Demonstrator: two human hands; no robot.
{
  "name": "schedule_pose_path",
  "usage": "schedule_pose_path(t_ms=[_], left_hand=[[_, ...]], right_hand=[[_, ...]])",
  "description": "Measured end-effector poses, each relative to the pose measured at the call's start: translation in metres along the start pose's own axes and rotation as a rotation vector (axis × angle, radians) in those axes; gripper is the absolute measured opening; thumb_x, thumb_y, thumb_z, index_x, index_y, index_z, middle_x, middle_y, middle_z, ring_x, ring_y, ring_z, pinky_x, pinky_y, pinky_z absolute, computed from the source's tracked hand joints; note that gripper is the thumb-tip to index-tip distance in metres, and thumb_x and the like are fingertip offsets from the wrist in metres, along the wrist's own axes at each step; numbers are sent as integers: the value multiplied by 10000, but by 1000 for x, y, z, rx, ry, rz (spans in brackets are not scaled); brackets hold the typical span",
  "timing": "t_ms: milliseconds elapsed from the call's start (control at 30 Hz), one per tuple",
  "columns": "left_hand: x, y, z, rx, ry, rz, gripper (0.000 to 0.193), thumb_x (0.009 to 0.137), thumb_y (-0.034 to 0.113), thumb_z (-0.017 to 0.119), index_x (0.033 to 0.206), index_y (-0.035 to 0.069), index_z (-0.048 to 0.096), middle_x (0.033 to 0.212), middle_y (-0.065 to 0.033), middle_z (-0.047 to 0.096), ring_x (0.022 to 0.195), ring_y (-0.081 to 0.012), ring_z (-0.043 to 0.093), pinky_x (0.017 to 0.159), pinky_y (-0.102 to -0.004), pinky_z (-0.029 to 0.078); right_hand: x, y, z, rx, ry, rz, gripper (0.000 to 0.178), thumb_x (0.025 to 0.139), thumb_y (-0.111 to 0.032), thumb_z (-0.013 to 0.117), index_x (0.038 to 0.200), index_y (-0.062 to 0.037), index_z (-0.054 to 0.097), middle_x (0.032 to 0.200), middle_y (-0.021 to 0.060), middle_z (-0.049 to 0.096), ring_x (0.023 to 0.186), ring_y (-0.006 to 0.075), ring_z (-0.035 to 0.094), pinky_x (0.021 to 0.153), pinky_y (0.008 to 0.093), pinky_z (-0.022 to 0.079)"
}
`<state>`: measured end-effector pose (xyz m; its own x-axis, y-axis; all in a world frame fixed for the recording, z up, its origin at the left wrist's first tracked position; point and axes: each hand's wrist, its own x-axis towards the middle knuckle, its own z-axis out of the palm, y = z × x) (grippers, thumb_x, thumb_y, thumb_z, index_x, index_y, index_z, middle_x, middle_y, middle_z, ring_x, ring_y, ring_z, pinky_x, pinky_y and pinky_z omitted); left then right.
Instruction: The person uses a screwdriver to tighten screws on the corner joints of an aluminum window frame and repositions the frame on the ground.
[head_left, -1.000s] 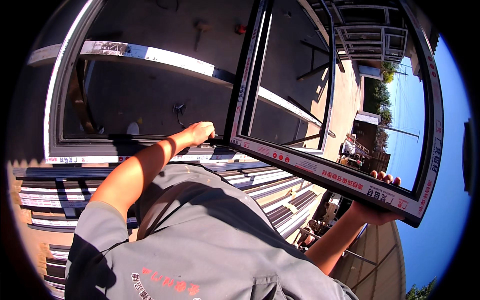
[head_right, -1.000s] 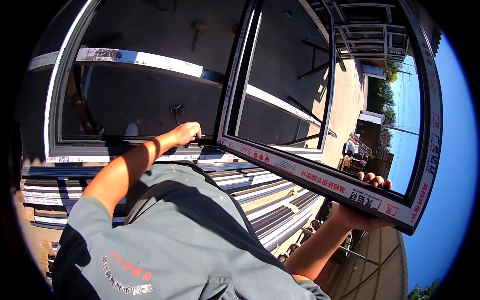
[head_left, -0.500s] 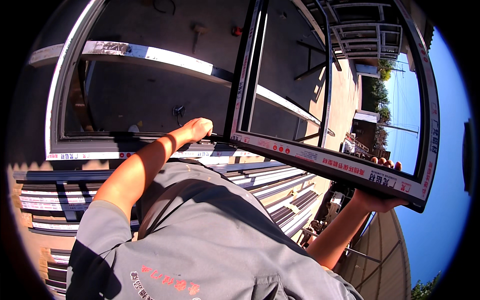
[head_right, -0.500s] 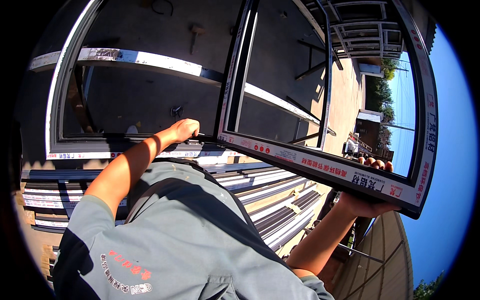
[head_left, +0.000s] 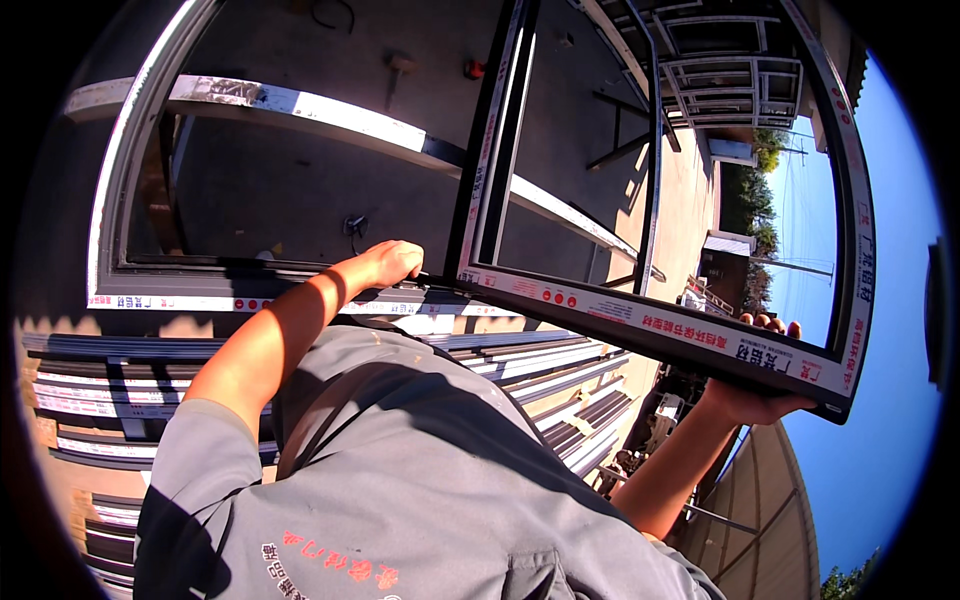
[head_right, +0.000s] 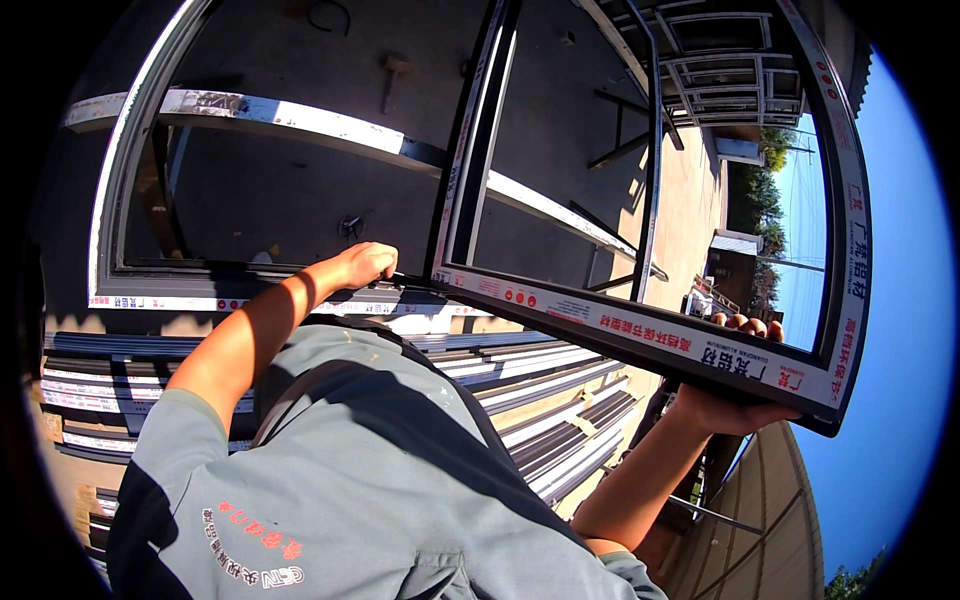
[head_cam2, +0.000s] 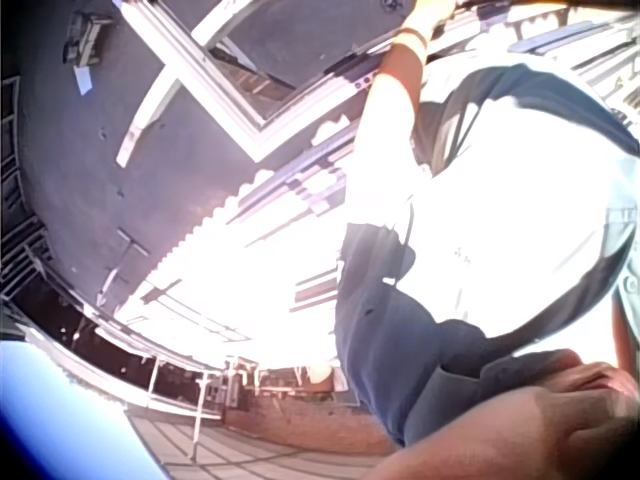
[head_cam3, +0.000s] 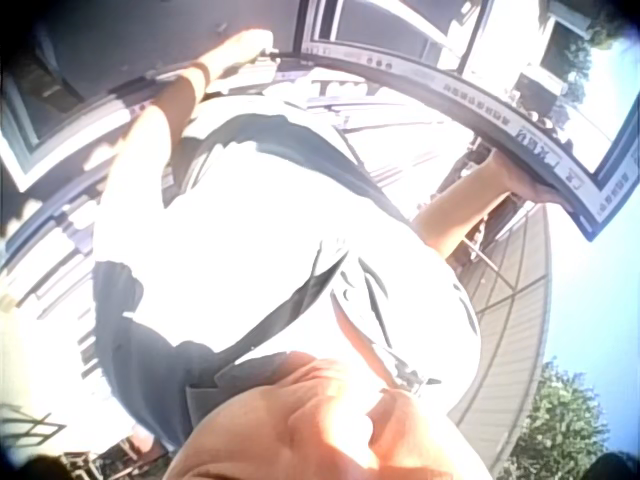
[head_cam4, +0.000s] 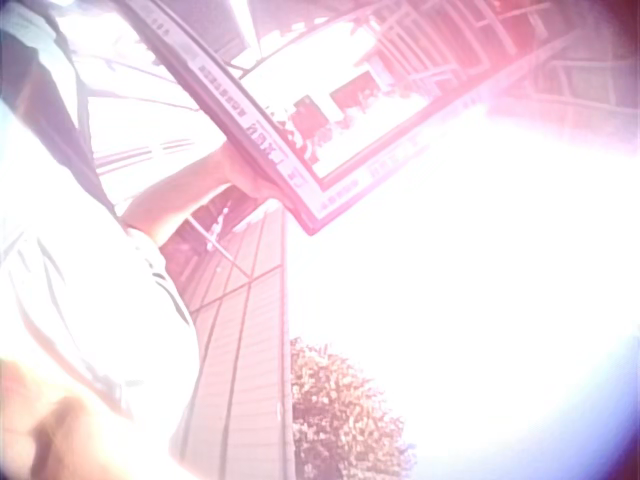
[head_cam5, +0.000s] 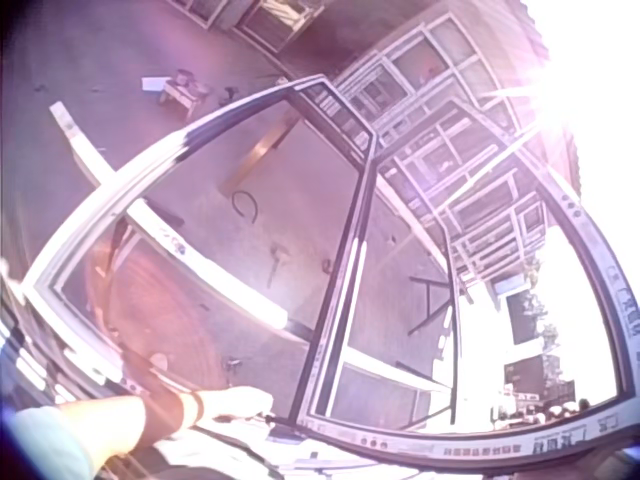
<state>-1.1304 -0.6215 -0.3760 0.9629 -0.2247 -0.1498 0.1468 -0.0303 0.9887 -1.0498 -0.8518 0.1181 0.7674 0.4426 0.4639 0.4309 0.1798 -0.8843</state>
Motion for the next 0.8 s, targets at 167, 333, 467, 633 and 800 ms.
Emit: schedule_pose_path(t_ms=[167, 333, 467, 633, 800], left_hand=[[-3, 4, -2, -9, -1, -31, 346, 894, 279, 433, 825, 60, 691, 915, -132, 707, 900, -336, 659, 805, -433, 501], [2, -5, 1, 11, 6, 23, 341, 893, 279, 434, 824, 63, 689, 909, -131, 705, 899, -337, 658, 801, -438, 499], [1, -5, 2, 18, 34, 19, 347, 895, 285, 434, 820, 57, 685, 904, -136, 703, 888, -341, 656, 795, -437, 498], [15, -31, 7, -17, 66, 114, 343, 897, 281, 446, 797, 51, 680, 889, -143, 699, 864, -335, 656, 777, -435, 497], [18, -23, 2, -133, -8, -34, 294, 899, 260, 482, 857, 31, 661, 908, -164, 698, 883, -350, 655, 803, -429, 498]], right_hand=[[1, -1, 4, 9, -3, -1, 971, 908, -829, 427, 1318, 40, 572, 1140, 162, 629, 1068, 327, 583, 983, 529, 444], [0, 0, 6, -28, 30, -22, 978, 911, -833, 410, 1314, 43, 574, 1133, 151, 629, 1054, 317, 582, 960, 516, 444], [1, 2, 5, -33, 28, -19, 974, 912, -831, 412, 1310, 44, 573, 1123, 150, 628, 1039, 313, 580, 952, 510, 444], [2, 2, 8, -18, 33, -26, 969, 914, -830, 410, 1304, 42, 575, 1105, 155, 632, 1027, 310, 573, 956, 502, 442], [1, 0, -1, -30, -8, -6, 961, 904, -832, 431, 1325, 21, 567, 1125, 143, 626, 1068, 298, 593, 984, 504, 441]])
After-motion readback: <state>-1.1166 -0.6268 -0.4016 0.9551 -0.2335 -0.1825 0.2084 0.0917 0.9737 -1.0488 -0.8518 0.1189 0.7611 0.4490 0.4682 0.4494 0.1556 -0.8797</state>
